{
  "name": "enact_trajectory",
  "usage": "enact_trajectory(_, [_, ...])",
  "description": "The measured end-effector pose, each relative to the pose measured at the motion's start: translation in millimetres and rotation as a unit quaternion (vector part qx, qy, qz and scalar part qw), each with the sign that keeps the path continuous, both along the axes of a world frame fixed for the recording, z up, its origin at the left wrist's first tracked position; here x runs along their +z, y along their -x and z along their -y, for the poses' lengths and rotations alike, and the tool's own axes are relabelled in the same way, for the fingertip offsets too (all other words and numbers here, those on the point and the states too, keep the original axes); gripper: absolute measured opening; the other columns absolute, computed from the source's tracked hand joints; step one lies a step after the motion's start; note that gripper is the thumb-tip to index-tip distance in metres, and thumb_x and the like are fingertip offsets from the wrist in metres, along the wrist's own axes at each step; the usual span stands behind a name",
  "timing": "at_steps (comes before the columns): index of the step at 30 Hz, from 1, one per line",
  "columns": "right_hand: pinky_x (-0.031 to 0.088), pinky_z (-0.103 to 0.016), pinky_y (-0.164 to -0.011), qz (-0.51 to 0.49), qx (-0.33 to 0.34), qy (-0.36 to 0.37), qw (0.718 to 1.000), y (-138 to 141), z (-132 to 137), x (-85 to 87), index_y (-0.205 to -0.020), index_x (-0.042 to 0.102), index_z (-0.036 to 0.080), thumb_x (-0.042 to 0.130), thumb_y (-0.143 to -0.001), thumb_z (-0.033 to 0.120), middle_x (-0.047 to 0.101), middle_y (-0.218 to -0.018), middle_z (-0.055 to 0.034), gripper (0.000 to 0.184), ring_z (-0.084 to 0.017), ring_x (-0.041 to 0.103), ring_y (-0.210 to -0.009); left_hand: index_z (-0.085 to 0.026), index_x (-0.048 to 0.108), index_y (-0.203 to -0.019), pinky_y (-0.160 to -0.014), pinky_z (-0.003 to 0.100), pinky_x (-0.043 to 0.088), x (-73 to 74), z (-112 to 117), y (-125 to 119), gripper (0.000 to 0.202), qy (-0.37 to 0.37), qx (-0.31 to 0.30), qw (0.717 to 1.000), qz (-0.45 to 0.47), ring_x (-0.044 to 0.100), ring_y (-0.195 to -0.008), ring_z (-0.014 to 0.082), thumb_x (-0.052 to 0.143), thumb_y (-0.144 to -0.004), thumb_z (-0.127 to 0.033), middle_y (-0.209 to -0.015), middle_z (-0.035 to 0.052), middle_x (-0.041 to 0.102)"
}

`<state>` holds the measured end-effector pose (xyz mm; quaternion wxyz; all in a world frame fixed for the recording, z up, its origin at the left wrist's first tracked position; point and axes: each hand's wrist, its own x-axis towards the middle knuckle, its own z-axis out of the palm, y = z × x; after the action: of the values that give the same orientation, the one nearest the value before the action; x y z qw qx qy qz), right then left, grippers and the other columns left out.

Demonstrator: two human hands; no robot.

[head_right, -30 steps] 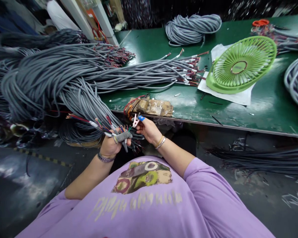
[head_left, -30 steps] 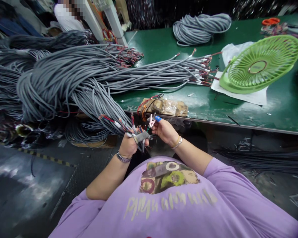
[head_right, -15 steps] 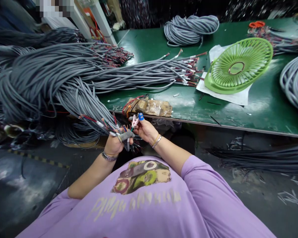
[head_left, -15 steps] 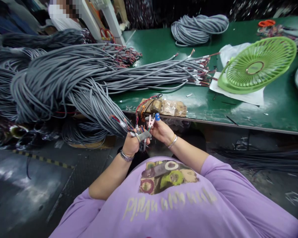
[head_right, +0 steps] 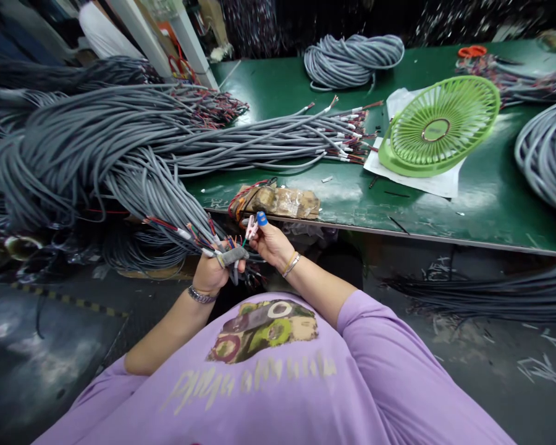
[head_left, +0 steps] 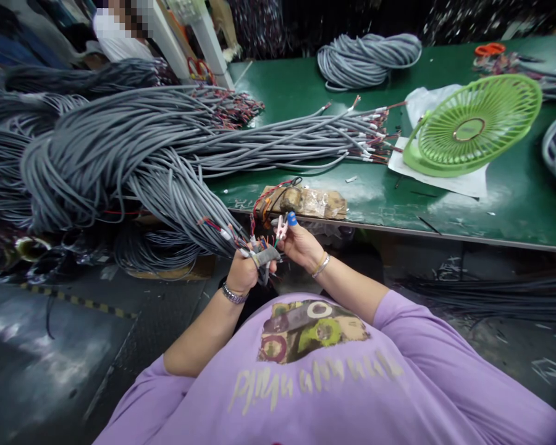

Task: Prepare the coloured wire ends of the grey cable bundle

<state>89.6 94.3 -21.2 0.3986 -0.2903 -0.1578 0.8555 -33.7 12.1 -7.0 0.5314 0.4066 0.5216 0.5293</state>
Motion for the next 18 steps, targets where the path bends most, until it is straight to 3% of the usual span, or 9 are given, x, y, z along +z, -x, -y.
enact_trajectory(10, [0.038,-0.020,-0.051,-0.002,-0.009,0.001,1.000,1.6,0.6,-0.7,-0.072,0.064,0.016,0.073,-0.076,0.052,0.053,-0.057,0.0033,0.038,-0.007,0.042,-0.052,-0.014,0.067,-0.059,-0.039,0.022,0.038,5.4,-4.7,-5.3,0.020,0.028,0.008,0.999,-0.020,0.052,-0.038,0.0108,0.077,-0.064,-0.031,-0.046,0.0016,0.061])
enact_trajectory(18, [0.037,-0.020,-0.052,-0.007,-0.005,0.000,1.000,1.7,1.7,-1.0,-0.074,0.065,0.015,0.073,-0.076,0.054,0.054,-0.058,0.0034,0.040,-0.007,0.041,-0.052,-0.014,0.066,-0.059,-0.040,0.022,0.037,0.7,-3.6,-2.8,0.022,0.014,0.004,1.000,-0.022,0.050,-0.038,0.0104,0.078,-0.065,-0.032,-0.045,0.0008,0.059])
